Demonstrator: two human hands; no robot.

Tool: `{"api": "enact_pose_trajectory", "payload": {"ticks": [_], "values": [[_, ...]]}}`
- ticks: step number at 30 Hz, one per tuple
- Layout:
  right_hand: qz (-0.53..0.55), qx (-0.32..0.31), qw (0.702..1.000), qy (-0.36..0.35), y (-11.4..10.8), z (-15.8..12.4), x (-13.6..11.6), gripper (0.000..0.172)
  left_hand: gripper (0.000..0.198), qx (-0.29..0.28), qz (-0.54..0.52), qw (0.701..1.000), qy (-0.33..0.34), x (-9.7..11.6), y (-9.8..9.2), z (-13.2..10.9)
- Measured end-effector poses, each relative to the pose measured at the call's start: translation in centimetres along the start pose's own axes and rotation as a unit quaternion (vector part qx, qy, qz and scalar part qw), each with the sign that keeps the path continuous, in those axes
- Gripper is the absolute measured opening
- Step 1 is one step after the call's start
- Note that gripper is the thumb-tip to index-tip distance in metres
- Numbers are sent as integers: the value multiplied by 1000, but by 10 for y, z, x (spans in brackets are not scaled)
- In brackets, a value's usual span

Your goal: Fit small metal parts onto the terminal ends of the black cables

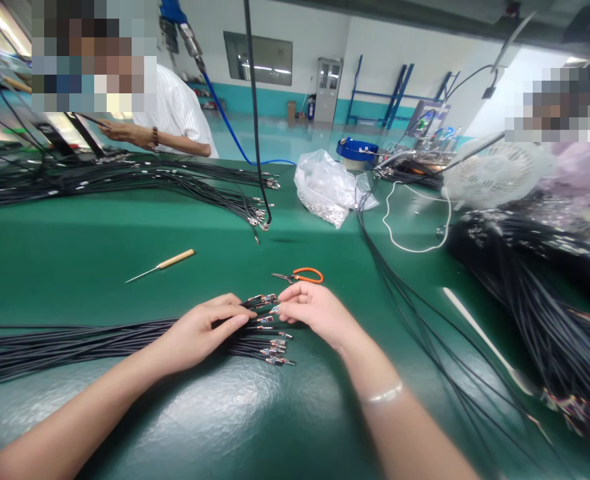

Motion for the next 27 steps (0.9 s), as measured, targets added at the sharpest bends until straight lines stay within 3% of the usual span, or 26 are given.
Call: {"api": "enact_pose_trajectory", "payload": {"ticks": [8, 14, 19, 24, 27], "values": [[83, 16, 996, 42, 5, -1, 3, 20, 22, 9, -15, 1000, -23, -2, -2, 0], [161, 23, 986, 34, 10, -2, 4, 17, 27, 22, 3, 1000, 1, 8, -10, 0], [224, 17, 974, 29, 13, 0, 7, 17, 26, 51, 38, 998, -10, 3, -14, 5], [216, 20, 976, 14, 17, 0, 6, 16, 18, 161, 133, 978, 3, 16, -24, -4], [209, 9, 978, 3, 21, -3, 1, 18, 20, 178, 75, 980, 45, 36, -22, -9]]}}
Point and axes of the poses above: each hand's wrist, its own z-axis towards the middle knuckle, its own y-axis out of the palm, x = y × z, the point moved 6 cm from there along z, towards the middle knuckle, and after that the axes turned 11 degrees about -x, right-handed, at the moved point
